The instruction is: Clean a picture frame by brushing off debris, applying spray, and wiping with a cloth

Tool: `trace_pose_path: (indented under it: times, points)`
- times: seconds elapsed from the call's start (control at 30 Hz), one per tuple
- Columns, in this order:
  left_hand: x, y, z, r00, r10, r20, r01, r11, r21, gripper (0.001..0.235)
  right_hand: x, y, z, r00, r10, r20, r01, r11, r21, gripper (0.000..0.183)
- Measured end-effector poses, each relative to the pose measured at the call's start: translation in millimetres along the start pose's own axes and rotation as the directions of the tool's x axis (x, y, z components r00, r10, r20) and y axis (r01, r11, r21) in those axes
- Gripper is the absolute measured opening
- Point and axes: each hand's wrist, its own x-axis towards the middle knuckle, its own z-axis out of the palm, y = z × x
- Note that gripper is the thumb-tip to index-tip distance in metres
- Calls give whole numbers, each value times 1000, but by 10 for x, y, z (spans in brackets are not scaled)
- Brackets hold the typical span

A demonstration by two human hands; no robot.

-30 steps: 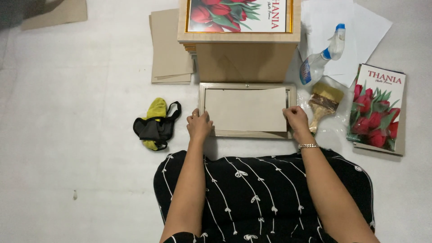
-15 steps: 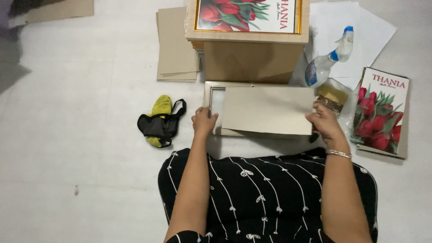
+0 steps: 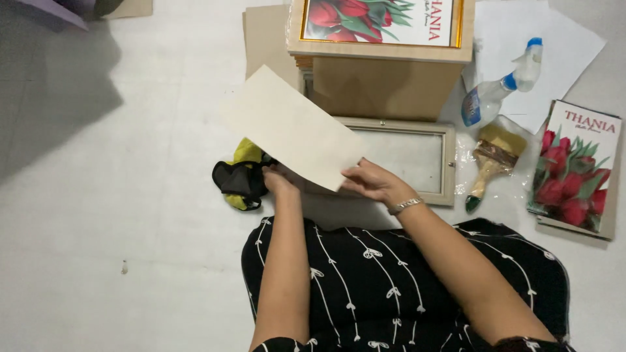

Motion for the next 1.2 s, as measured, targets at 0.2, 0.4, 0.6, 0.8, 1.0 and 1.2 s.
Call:
trace_pose_path:
  times: [0.2,0.4,0.6,0.8,1.0,1.2]
  points:
    - [624,-304,-191,997,-40,-64,39,999,-8,61,540,-287,1388,984,178,29,-173,885,432,25]
    - [537,-217,-86,988,-120,-102,120,993,-2,55,1531,-160,1900,983,170,66,-169,712,682,23]
    - [724,-341,-116,987,-99,-127,108,992,61,50,1852,-208,2118,978,202,45,-157,583,797,25]
    - [668,-322,-71,990,-85,-108,91,995,45,57,1609,-391,2215,992,119,39,-122,852,509,35]
    - [761,-353,-74,988,-108,-110,116,991,65,41,1584,-97,1777,987,160,1,-159,981,107,36]
    - [1178,-564,-144,999,-38,-3,37,975,220,62,130,-528,1336,991,84,102,-80,996,-43,46]
